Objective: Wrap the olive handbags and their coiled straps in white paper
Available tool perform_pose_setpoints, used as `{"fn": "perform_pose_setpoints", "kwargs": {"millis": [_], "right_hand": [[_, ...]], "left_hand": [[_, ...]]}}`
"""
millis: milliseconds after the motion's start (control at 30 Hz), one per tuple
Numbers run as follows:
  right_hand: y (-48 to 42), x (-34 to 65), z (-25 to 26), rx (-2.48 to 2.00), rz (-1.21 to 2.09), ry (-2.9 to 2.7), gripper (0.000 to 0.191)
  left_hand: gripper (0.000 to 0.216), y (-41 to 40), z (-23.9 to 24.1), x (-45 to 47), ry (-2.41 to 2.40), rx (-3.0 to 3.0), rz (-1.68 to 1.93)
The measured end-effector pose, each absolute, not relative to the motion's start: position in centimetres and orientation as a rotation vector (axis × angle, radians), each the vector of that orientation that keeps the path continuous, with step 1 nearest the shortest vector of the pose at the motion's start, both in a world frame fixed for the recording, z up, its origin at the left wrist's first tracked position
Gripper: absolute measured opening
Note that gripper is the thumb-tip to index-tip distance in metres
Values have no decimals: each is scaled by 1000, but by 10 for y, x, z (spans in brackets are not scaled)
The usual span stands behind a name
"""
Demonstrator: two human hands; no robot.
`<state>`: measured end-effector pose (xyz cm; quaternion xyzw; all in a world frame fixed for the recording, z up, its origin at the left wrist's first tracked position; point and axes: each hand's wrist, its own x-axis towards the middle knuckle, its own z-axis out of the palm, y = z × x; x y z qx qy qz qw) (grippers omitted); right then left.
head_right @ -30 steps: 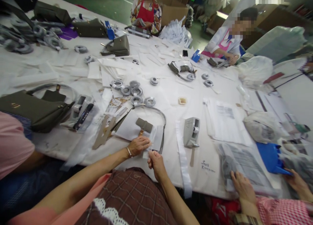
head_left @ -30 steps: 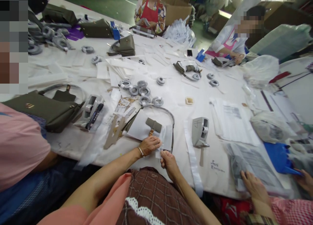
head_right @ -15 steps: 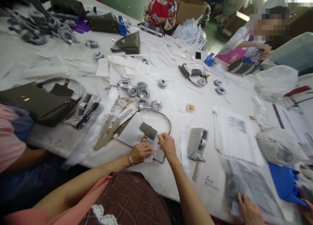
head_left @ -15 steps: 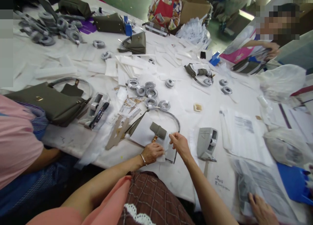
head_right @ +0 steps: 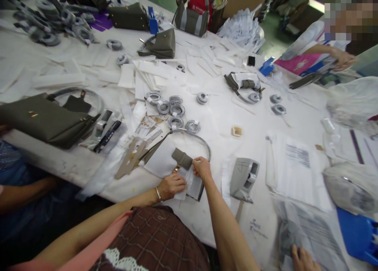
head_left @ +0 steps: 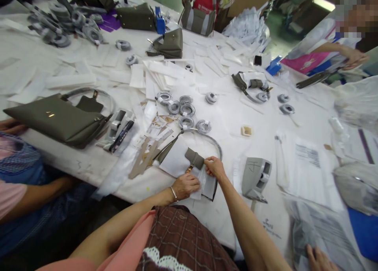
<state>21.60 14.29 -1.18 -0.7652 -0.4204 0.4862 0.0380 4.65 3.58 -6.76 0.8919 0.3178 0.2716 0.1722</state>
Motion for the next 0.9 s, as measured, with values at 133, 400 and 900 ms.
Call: {"fn": "perform_pose_setpoints", "kwargs": {"millis": [133, 400, 900], "right_hand": [[140, 218, -15, -2368, 1434, -1291, 7], [132, 220, -21, -2294, 1363, -1303, 11], [9, 233, -1, -1554, 1011, -2050, 47]], "left_hand": [[15, 36, -67, 46, 891, 2550, 794], [16, 37, -68, 48, 906, 2561, 788], [16, 39, -66, 51, 968, 2579, 752]]}}
